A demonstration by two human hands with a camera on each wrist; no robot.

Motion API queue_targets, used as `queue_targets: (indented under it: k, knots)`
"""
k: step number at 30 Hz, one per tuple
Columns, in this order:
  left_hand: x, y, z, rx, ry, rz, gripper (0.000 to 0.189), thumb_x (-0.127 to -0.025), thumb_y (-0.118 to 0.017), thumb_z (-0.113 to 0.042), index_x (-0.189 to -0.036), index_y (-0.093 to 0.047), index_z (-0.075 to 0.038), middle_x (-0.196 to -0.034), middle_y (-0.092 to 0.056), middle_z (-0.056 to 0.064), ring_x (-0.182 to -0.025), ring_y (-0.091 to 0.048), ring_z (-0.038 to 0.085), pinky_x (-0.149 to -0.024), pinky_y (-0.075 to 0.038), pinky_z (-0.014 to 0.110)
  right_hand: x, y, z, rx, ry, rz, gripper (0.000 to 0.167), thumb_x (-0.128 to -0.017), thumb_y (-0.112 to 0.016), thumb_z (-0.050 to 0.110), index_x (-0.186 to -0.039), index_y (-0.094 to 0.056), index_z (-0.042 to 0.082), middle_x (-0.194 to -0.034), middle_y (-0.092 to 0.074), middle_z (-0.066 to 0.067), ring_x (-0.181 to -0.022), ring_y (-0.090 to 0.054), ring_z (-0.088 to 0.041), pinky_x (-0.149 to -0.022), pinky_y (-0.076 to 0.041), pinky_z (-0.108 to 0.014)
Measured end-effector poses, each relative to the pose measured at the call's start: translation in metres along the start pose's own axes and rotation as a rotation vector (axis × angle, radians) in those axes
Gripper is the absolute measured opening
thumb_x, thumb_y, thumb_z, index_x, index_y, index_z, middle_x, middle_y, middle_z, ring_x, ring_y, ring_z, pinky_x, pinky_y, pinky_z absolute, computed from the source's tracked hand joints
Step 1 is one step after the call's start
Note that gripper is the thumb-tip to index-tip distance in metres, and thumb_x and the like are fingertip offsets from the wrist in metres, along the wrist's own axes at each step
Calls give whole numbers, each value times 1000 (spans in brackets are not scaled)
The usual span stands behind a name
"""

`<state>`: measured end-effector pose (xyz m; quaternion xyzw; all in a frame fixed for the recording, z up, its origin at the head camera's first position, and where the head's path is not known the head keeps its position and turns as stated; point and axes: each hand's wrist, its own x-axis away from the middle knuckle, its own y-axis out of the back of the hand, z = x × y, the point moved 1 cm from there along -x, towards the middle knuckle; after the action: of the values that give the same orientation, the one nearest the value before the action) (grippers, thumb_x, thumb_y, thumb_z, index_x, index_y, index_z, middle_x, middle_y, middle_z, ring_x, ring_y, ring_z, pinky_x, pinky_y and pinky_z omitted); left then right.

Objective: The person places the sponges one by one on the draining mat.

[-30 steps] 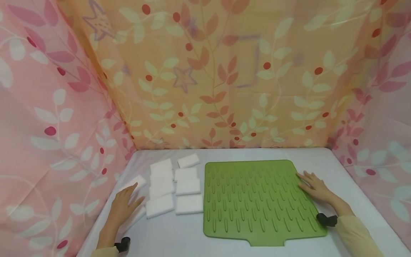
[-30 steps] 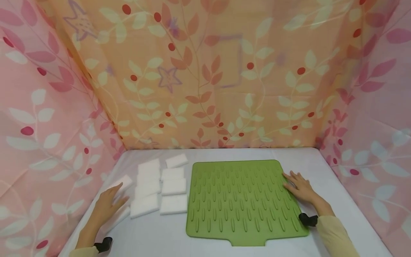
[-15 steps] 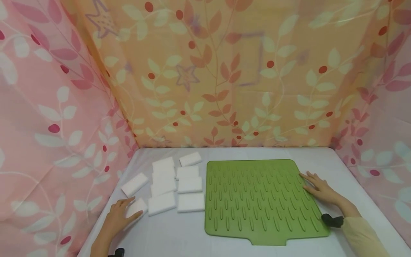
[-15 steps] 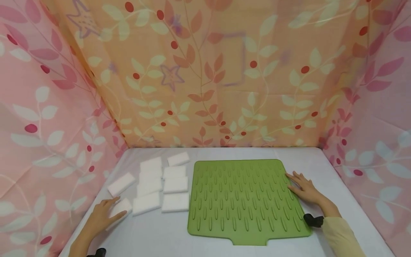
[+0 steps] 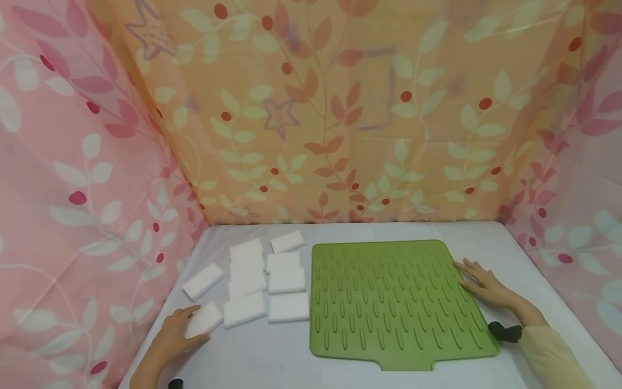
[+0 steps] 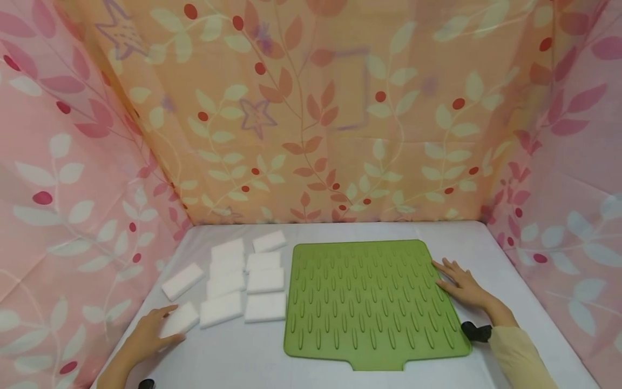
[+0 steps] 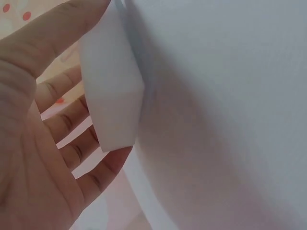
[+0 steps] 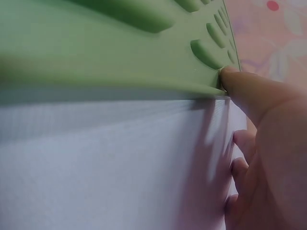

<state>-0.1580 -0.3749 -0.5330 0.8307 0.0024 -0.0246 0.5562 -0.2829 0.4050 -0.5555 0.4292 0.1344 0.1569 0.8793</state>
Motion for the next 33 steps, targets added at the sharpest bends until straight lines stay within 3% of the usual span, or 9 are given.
queue_targets:
  k: [6, 15, 27, 33]
  knots:
    - [2, 11, -2, -7, -19, -40, 83, -64, -77, -54, -123, -54, -1, -114, -56, 23, -99, -51, 41, -78, -44, 52, 0, 2, 1, 13, 8, -8, 55, -95, -52, 22, -143, -31, 5, -142, -17, -40, -129, -5, -61, -96, 7, -73]
    - [-5, 24, -9, 23, -121, -168, 72, -63, -81, -45, -121, -57, -9, -112, -56, 14, -100, -47, 36, -79, -40, 53, 1, 6, 4, 49, 11, -20, 55, -94, -53, 21, -142, -32, 4, -141, -19, -40, -128, -8, -62, -95, 3, -74]
    - [-30, 33, -39, 37, -98, -95, 73, -69, -77, -48, -130, -53, -14, -113, -51, 12, -105, -44, 37, -83, -41, 59, 2, 2, 1, 60, 13, -31, 55, -94, -53, 21, -142, -33, 3, -141, -19, -40, -127, -10, -62, -94, 0, -75]
    - [-46, 29, -54, 68, -140, -111, 74, -72, -74, -49, -134, -49, -16, -117, -48, 9, -109, -41, 33, -79, -43, 57, 1, -1, 6, 46, 0, -26, 55, -94, -53, 22, -141, -33, 2, -141, -19, -40, -127, -9, -62, -94, 0, -75]
